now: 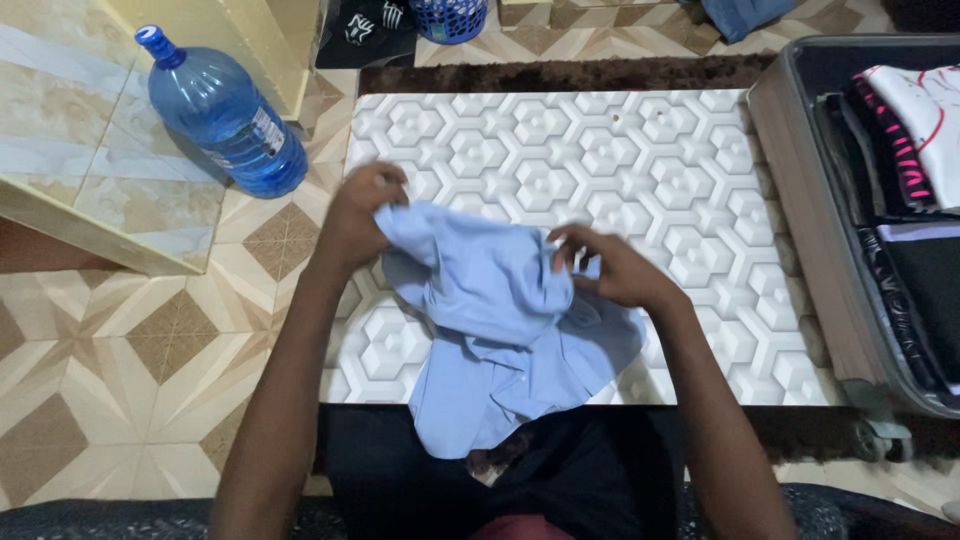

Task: The person buttons a long-sleeved shirt by laying it flat on a surface and fastening the buttons from the bottom to the top.

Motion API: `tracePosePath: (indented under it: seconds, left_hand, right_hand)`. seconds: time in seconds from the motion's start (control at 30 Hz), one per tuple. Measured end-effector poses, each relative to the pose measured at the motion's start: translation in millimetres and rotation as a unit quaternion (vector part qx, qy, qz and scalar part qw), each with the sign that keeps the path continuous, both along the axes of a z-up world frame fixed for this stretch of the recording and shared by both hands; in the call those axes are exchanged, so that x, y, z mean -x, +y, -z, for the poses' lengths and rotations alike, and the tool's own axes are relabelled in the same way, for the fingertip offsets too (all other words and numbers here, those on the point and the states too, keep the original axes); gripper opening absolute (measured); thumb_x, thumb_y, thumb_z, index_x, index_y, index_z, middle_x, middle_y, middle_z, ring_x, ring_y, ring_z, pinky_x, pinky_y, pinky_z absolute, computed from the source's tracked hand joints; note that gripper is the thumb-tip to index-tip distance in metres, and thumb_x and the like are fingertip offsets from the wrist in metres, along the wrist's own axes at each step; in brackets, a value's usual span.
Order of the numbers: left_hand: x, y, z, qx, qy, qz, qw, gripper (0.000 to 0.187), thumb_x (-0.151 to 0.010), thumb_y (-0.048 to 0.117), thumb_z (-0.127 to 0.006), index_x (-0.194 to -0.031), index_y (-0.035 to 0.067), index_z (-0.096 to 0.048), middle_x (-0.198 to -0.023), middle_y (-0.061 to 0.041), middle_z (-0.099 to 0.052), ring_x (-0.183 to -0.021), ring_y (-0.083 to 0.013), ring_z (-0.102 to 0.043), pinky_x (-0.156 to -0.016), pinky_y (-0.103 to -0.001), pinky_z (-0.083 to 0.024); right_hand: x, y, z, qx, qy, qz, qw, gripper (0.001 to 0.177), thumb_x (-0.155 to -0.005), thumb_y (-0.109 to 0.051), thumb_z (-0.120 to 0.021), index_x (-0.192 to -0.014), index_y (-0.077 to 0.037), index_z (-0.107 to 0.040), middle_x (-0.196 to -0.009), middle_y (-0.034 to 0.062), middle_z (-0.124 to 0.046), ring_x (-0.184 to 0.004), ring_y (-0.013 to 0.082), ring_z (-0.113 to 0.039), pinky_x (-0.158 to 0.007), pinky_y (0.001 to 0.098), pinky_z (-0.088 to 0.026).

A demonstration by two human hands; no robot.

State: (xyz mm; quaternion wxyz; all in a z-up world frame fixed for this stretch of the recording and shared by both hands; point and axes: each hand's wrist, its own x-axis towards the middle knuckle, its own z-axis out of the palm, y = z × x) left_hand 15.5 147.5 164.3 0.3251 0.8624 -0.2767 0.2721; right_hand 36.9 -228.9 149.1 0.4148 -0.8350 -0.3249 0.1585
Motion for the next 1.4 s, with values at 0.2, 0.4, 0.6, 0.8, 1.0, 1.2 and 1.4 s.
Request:
tracePosePath:
  seconds: [0.2, 0.4, 0.6, 0.8, 1.0, 1.2, 1.4]
  left_hand:
    - [76, 6, 43, -0.195, 0.261, 0.027, 0.945, 0.05, -0.055, -0.004, -0.079, -0.101, 0.004, -0.061, -0.101, -0.012, -0.066, -0.104, -0.0375, -0.062, -0.082, -0.047, -0.049]
    - [91, 4, 52, -0.197, 0.264, 0.02, 0.944, 0.041, -0.065, -0.007, -0.073, -0.101, 0.006, -0.059, -0.102, -0.01, -0.066, -0.108, -0.0352, -0.063, -0.088, -0.045, -0.05]
    - [68, 7, 53, -0.216, 0.078, 0.003, 0.973, 0.054, -0.05, 0.001, -0.078, -0.103, 0.006, -0.069, -0.124, -0.021, -0.066, -0.115, -0.041, -0.06, -0.092, -0.048, -0.047]
    - [49, 58, 71, -0.056, 0.111, 0.003, 0.992, 0.022, -0.065, 0.001, -0.078, -0.079, 0.001, -0.062, -0.124, -0.014, -0.071, -0.115, -0.0332, -0.068, -0.095, -0.041, -0.054]
    - [60, 68, 34, 0.271, 0.086, -0.095, 0.954, 0.01, -0.089, -0.007, -0.064, -0.089, 0.002, -0.06, -0.089, -0.006, -0.069, -0.083, -0.0119, -0.063, -0.077, -0.026, -0.049]
    - [68, -7, -9, 0.251, 0.04, -0.05, 0.966, 0.013, -0.091, -0.004, -0.068, -0.093, 0.005, -0.06, -0.074, -0.006, -0.061, -0.068, -0.0119, -0.058, -0.066, -0.026, -0.047]
    - [79, -33, 18, -0.064, 0.154, 0.049, 0.985, 0.031, -0.071, -0.001, -0.072, -0.099, 0.011, -0.075, -0.088, -0.008, -0.075, -0.083, -0.0274, -0.072, -0.075, -0.037, -0.055]
  right_hand:
    - [5, -12, 45, 0.105, 0.098, -0.017, 0.989, 0.063, -0.078, -0.006, -0.075, -0.137, -0.023, -0.064, -0.086, 0.0027, -0.073, -0.083, 0.016, -0.071, -0.082, 0.0324, -0.058]
    - [-32, 34, 71, -0.031, -0.078, 0.187, 0.979, 0.047, -0.084, -0.036, -0.085, -0.118, -0.008, -0.071, -0.096, 0.0098, -0.072, -0.085, 0.0195, -0.072, -0.073, 0.0352, -0.059]
    - [-92, 84, 122, 0.178, -0.006, 0.142, 0.974, 0.058, -0.079, -0.043, -0.086, -0.119, -0.002, -0.074, -0.093, 0.0162, -0.076, -0.081, 0.0276, -0.073, -0.075, 0.0369, -0.057]
    - [-138, 30, 178, -0.265, 0.232, 0.193, 0.916, 0.031, -0.095, -0.021, -0.069, -0.111, 0.005, -0.075, -0.098, 0.0103, -0.076, -0.087, 0.0185, -0.07, -0.079, 0.0346, -0.057]
    - [-108, -122, 101, -0.728, 0.26, 0.144, 0.619, 0.023, -0.118, -0.019, -0.056, -0.13, 0.0, -0.061, -0.125, 0.0125, -0.068, -0.12, 0.023, -0.063, -0.116, 0.038, -0.049]
    - [-2, -133, 55, -0.669, 0.096, 0.234, 0.699, 0.046, -0.111, -0.035, -0.052, -0.145, -0.003, -0.05, -0.128, 0.0143, -0.068, -0.118, 0.0246, -0.068, -0.107, 0.039, -0.056]
    - [63, -156, 111, -0.282, 0.043, 0.376, 0.881, 0.075, -0.092, 0.0, -0.063, -0.161, -0.015, -0.038, -0.097, 0.0073, -0.066, -0.075, 0.0146, -0.062, -0.066, 0.0279, -0.052]
